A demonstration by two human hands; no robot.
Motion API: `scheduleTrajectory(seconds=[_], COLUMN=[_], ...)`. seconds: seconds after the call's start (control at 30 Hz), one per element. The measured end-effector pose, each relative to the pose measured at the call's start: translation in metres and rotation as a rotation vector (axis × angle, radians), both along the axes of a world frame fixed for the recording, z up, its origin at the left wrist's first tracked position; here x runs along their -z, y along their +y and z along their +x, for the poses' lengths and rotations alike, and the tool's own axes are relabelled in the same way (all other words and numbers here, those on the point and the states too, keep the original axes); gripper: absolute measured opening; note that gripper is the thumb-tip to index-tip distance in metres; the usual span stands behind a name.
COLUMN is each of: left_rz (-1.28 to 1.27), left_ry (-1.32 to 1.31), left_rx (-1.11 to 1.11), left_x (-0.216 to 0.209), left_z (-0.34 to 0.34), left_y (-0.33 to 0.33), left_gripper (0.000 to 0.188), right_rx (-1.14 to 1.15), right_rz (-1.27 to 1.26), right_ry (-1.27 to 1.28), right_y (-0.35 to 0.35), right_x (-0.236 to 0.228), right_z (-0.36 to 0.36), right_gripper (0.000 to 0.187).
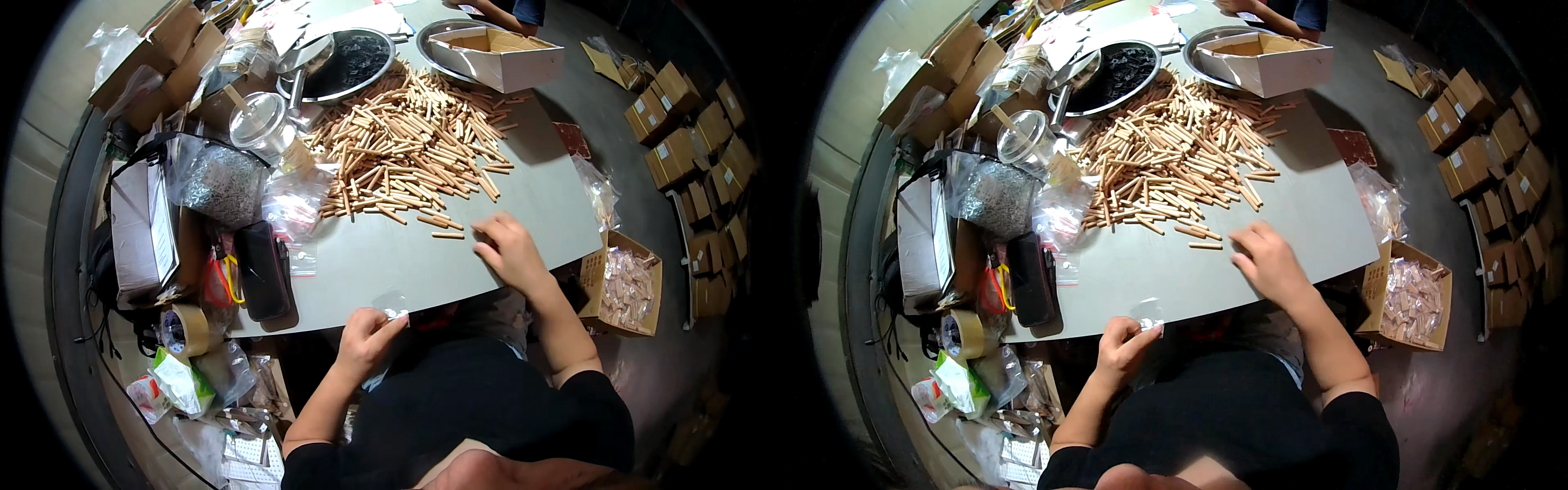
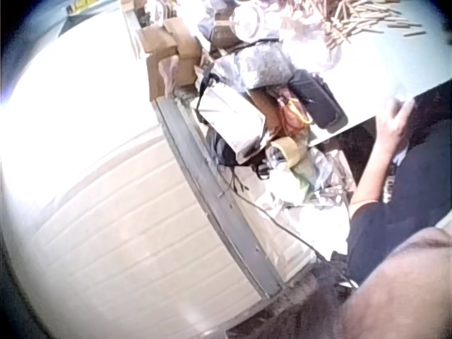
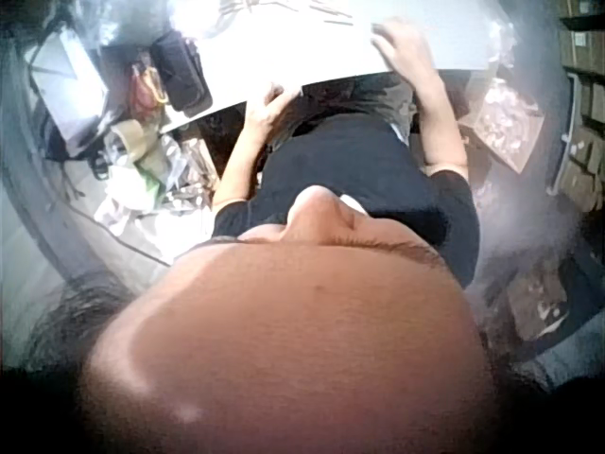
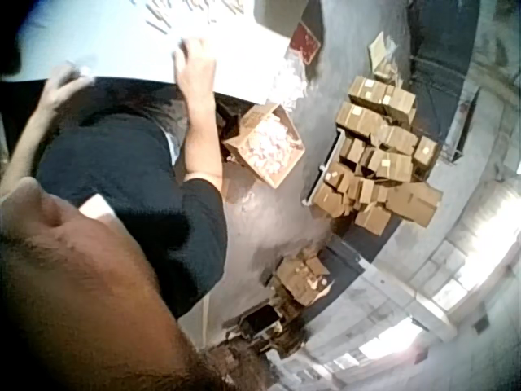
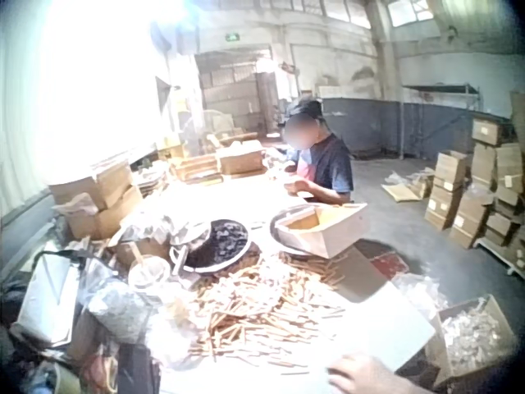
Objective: The person repeatedly picks up small wooden sticks from a large pile on a table and places them into small clear plastic bags. The person then places the filled bags into a cardboard box to the right. The process is repetitive and involves handling the sticks and bags by hand.
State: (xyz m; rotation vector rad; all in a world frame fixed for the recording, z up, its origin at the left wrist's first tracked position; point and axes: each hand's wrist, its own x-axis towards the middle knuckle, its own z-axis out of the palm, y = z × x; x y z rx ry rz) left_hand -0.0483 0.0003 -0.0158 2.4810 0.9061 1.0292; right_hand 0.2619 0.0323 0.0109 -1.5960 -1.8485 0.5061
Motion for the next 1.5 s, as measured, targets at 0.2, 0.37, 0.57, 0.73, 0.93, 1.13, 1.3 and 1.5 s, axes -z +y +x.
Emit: scheduleTrajectory(seconds=[0.2,0.37,0.57,0.73,0.93,1.13,1.3,1.5], left_rz=[-0.320,-0.820,-1.005,-1.409,-1.728,-1.937,-2.100,-2.150], left_ry=[-0.210,-0.423,-0.362,-0.576,-0.514,-0.621,-0.778,-0.814], left_rx=[-0.015,0.035,0.205,0.211,0.309,0.337,0.413,0.262], left_x=[-0.001,0.010,0.022,0.036,0.046,0.035,0.031,0.036], left_z=[-0.002,0.001,0.008,0.016,0.031,0.049,0.054,0.058], left_y=[-0.013,-0.025,-0.026,-0.030,-0.014,-0.006,-0.004,-0.010], left_gripper=[0.013,0.025,0.019,0.009,0.020,0.024,0.028,0.018], right_rx=[-0.031,-0.030,-0.012,-0.128,-0.172,-0.232,-0.398,-0.630], right_rz=[-0.048,-0.055,0.005,0.055,-0.038,-0.018,-0.053,-0.123], right_ry=[0.160,0.058,0.008,-0.075,0.072,-0.091,-0.006,0.113], right_y=[0.042,0.045,0.040,0.036,0.014,0.011,0.001,-0.032], right_x=[0.012,0.010,0.004,0.014,-0.007,-0.008,-0.006,-0.004], right_z=[-0.035,-0.044,-0.056,-0.051,-0.037,-0.036,-0.042,-0.056], right_gripper=[0.035,0.029,0.023,0.023,0.030,0.035,0.029,0.030])
